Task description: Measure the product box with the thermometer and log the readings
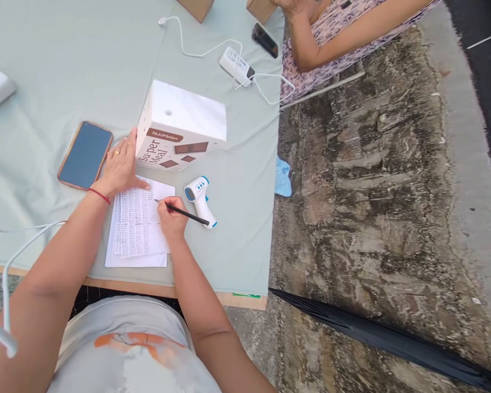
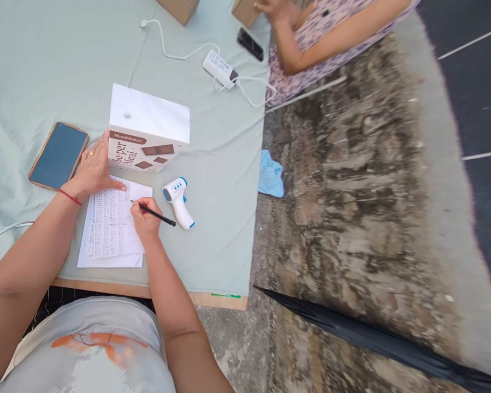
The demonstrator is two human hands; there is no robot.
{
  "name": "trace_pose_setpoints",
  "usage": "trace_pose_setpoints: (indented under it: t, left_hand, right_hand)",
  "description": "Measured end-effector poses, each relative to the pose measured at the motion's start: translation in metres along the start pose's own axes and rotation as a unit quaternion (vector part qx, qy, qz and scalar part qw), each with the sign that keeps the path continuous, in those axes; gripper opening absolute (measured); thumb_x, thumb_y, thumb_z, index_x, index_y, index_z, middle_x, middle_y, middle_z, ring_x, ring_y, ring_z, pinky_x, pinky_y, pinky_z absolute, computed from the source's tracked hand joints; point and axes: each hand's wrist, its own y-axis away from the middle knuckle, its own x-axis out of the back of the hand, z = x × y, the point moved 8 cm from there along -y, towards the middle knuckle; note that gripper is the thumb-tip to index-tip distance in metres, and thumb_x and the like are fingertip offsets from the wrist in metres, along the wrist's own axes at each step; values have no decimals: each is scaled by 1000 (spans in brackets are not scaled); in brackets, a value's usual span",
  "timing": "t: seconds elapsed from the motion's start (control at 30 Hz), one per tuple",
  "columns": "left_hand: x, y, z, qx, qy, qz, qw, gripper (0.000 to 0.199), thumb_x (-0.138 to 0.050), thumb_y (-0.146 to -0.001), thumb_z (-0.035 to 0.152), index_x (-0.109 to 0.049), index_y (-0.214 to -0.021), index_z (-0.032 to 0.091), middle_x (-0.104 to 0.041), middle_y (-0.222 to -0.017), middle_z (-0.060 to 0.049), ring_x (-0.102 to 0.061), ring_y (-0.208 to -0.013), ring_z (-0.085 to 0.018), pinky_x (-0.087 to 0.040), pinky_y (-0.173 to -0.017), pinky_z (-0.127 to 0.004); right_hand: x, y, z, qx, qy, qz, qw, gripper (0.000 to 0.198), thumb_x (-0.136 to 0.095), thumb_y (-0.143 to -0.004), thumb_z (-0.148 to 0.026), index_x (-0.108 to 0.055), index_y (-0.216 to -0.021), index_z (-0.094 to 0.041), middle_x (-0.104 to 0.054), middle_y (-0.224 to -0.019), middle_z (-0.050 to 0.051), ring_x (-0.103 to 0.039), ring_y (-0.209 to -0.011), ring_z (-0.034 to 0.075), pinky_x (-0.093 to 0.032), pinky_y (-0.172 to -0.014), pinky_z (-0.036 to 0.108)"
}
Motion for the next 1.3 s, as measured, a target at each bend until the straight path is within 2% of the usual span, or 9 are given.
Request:
trace_pose_setpoints:
  t: [0.3, 0.4, 0.57, 0.67, 0.77, 0.97, 1.13, 1.2, 1.3]
  left_hand:
    - [1, 1, 1, 9, 1, -1, 1000, 167, -104, -54, 64, -1, -174, 13, -25, -175, -31, -18, -164, -56, -16, -132, -68]
    - [3, 0, 1, 15, 10, 7, 1000, 156, -97, -63, 67, -1, -174, 13, -27, -176, -27, -21, -163, -54, -18, -133, -66]
    - [7, -4, -3, 14, 48, 46, 998, 118, -75, -90, 55, 1, -175, 25, -39, -174, -15, -34, -161, -42, -27, -131, -62]
    - [7, -6, -5, 27, 50, 48, 997, 108, -68, -92, 47, -3, -175, 24, -43, -172, -14, -35, -160, -41, -27, -131, -62]
    - [7, -6, -5, 46, 45, 40, 997, 108, -66, -90, 46, -6, -175, 18, -45, -169, -19, -37, -158, -42, -26, -130, -63]
    - [9, -4, -3, 37, 78, 50, 995, 108, -59, -92, 67, -7, -175, 23, -48, -167, -15, -41, -154, -42, -30, -127, -61]
    - [11, -4, -7, 24, 100, 77, 992, 108, -45, -96, 82, -7, -174, 19, -55, -159, -19, -46, -149, -44, -31, -125, -61]
    - [11, -4, -9, 13, 110, 85, 990, 104, -38, -97, 86, -13, -174, 21, -58, -155, -19, -47, -147, -43, -31, -125, -60]
    - [9, -5, -9, -5, 108, 80, 991, 102, -26, -98, 89, -21, -172, 20, -61, -149, -21, -49, -143, -45, -32, -123, -62]
  right_hand:
    - [-3, 0, 4, -15, 1, -10, 1000, 18, -62, -80, -40, -52, -73, -26, -56, -65, -5, -50, -61, 13, -49, -61, 29]
    - [0, 1, 4, -6, 5, 0, 1000, 20, -62, -83, -41, -53, -75, -25, -57, -67, -4, -51, -63, 14, -49, -62, 29]
    - [11, 4, -28, 120, 32, 12, 992, 26, -55, -97, -50, -63, -94, -25, -67, -88, 4, -65, -86, 20, -57, -80, 38]
    - [23, 10, -57, 222, 67, 25, 972, 26, -50, -104, -49, -65, -103, -28, -67, -99, 6, -68, -100, 24, -57, -93, 45]
    - [36, 15, -71, 268, 112, 18, 957, 20, -52, -104, -41, -67, -110, -28, -67, -103, 7, -66, -101, 25, -57, -92, 45]
    - [36, 21, -42, 220, 337, -56, 914, 26, -54, -91, -10, -75, -99, -24, -65, -86, 6, -60, -87, 24, -48, -80, 40]
    - [25, 30, -24, 197, 357, -106, 907, 32, -58, -87, -11, -78, -108, -26, -65, -89, 6, -59, -89, 24, -47, -84, 40]
    - [35, 24, -23, 181, 330, -80, 923, 37, -58, -88, -17, -75, -120, -26, -66, -99, 7, -61, -98, 26, -48, -89, 42]
    - [73, 3, -15, 115, 346, 30, 930, 44, -61, -88, -28, -68, -131, -23, -65, -122, 13, -59, -117, 30, -47, -100, 48]
